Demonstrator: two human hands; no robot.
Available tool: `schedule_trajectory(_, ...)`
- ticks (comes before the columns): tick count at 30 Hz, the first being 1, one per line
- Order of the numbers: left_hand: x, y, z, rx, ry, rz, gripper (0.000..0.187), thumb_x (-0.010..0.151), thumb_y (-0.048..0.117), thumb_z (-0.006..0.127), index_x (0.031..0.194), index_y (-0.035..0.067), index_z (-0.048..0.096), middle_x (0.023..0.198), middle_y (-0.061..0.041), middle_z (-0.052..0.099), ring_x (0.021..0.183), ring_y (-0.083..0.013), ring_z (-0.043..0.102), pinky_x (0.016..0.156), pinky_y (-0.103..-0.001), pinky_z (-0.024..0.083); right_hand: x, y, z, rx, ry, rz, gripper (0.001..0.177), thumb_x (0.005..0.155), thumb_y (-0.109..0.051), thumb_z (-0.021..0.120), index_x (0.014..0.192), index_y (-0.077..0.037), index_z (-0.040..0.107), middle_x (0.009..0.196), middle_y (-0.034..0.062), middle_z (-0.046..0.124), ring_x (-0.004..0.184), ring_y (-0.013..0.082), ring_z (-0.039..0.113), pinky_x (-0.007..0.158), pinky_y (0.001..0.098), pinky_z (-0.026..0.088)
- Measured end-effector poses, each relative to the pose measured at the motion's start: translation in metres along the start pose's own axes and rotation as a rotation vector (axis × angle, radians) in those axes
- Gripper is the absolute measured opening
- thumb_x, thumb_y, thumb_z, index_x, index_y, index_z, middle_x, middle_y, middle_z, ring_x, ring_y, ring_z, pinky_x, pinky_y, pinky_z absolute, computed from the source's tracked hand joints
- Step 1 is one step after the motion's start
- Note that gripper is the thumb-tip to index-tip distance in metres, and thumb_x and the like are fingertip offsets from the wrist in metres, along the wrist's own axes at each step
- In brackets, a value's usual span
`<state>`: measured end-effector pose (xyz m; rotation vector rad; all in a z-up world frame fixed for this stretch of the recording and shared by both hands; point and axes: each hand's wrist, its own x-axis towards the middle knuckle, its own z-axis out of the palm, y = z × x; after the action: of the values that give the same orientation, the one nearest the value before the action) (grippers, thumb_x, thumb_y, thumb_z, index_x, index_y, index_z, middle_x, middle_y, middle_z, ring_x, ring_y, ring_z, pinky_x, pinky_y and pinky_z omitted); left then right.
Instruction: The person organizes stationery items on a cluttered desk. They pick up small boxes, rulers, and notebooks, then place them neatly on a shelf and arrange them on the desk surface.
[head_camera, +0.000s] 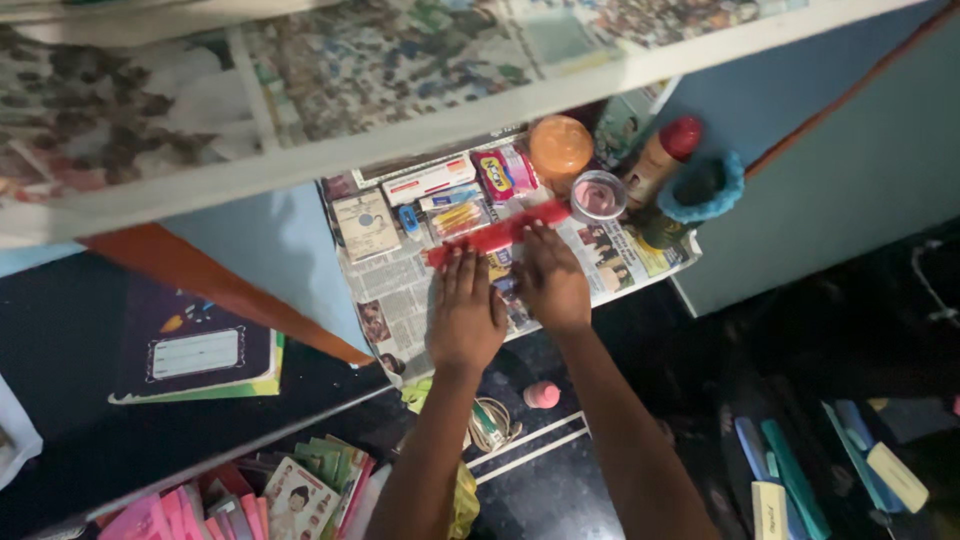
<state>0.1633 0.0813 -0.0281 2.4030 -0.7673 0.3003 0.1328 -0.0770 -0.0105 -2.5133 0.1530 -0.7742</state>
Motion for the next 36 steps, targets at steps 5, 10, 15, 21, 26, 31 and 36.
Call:
schedule_trajectory(5, -0.001, 0.001, -0.002, 0.011, -0.014, 0.058, 0.062, 0.095, 0.031, 0.054, 0.148, 0.0, 0.049, 0.158, -0.018, 0.044, 0.152, -0.031, 0.031, 0.126, -0.048, 0.02, -0.027, 0.004, -0.016, -0.227, -0.118, -0.01, 0.052, 0.1, -0.029, 0.056, 0.147, -0.006, 0.053, 0.151, 0.0182, 0.054, 0.144, 0.0349, 0.046, 0.12, 0.0511, 0.03)
schedule_trajectory(10, -0.002, 0.005, -0.004, 0.023, -0.072, 0.068, 0.057, 0.099, 0.034, 0.053, 0.146, 0.001, 0.049, 0.157, -0.016, 0.045, 0.153, -0.0308, 0.03, 0.126, -0.048, 0.019, -0.056, 0.01, -0.034, -0.313, -0.207, -0.009, 0.056, 0.102, -0.034, 0.052, 0.152, -0.008, 0.047, 0.157, 0.0153, 0.047, 0.149, 0.0313, 0.038, 0.121, 0.0528, 0.024)
schedule_trajectory(15, -0.021, 0.03, 0.007, 0.036, -0.133, 0.316, 0.056, 0.099, 0.027, 0.05, 0.149, 0.001, 0.051, 0.157, -0.016, 0.046, 0.154, -0.03, 0.03, 0.128, -0.047, 0.018, -0.083, 0.024, -0.057, -0.33, -0.206, -0.025, 0.058, 0.103, -0.034, 0.052, 0.154, -0.008, 0.044, 0.159, 0.0145, 0.045, 0.15, 0.0306, 0.037, 0.121, 0.0542, 0.024)
schedule_trajectory(21, -0.059, 0.102, 0.048, 0.115, -0.189, 0.505, 0.059, 0.1, 0.03, 0.048, 0.148, -0.003, 0.049, 0.158, -0.016, 0.045, 0.154, -0.0295, 0.031, 0.129, -0.045, 0.016, -0.127, 0.059, -0.097, -0.441, -0.284, 0.008, 0.066, 0.092, -0.027, 0.061, 0.152, -0.006, 0.045, 0.158, 0.0137, 0.046, 0.149, 0.0273, 0.04, 0.123, 0.0495, 0.029)
schedule_trajectory(26, -0.093, 0.167, 0.095, 0.084, -0.247, 0.514, 0.06, 0.097, 0.031, 0.05, 0.146, -0.003, 0.05, 0.158, -0.017, 0.045, 0.153, -0.0304, 0.03, 0.127, -0.045, 0.016, -0.182, 0.106, -0.148, -0.459, -0.362, 0.09, 0.067, 0.086, -0.027, 0.067, 0.147, -0.007, 0.048, 0.156, 0.0135, 0.046, 0.145, 0.0292, 0.041, 0.118, 0.0491, 0.032)
schedule_trajectory(31, -0.142, 0.226, 0.145, 0.085, -0.38, 0.552, 0.059, 0.099, 0.032, 0.049, 0.147, -0.002, 0.049, 0.157, -0.018, 0.045, 0.153, -0.0314, 0.029, 0.127, -0.046, 0.015, -0.253, 0.15, -0.199, -0.51, -0.421, 0.183, 0.052, 0.091, -0.024, 0.065, 0.14, -0.012, 0.055, 0.155, 0.0106, 0.05, 0.144, 0.028, 0.045, 0.115, 0.0477, 0.038)
schedule_trajectory(36, -0.185, 0.284, 0.179, -0.011, -0.479, 0.529, 0.059, 0.1, 0.032, 0.05, 0.149, -0.001, 0.047, 0.159, -0.017, 0.044, 0.153, -0.0312, 0.029, 0.126, -0.046, 0.015, -0.327, 0.193, -0.242, -0.522, -0.355, 0.25, 0.056, 0.089, -0.023, 0.063, 0.139, 0.0, 0.058, 0.133, 0.0168, 0.061, 0.127, 0.0357, 0.057, 0.098, 0.0497, 0.048)
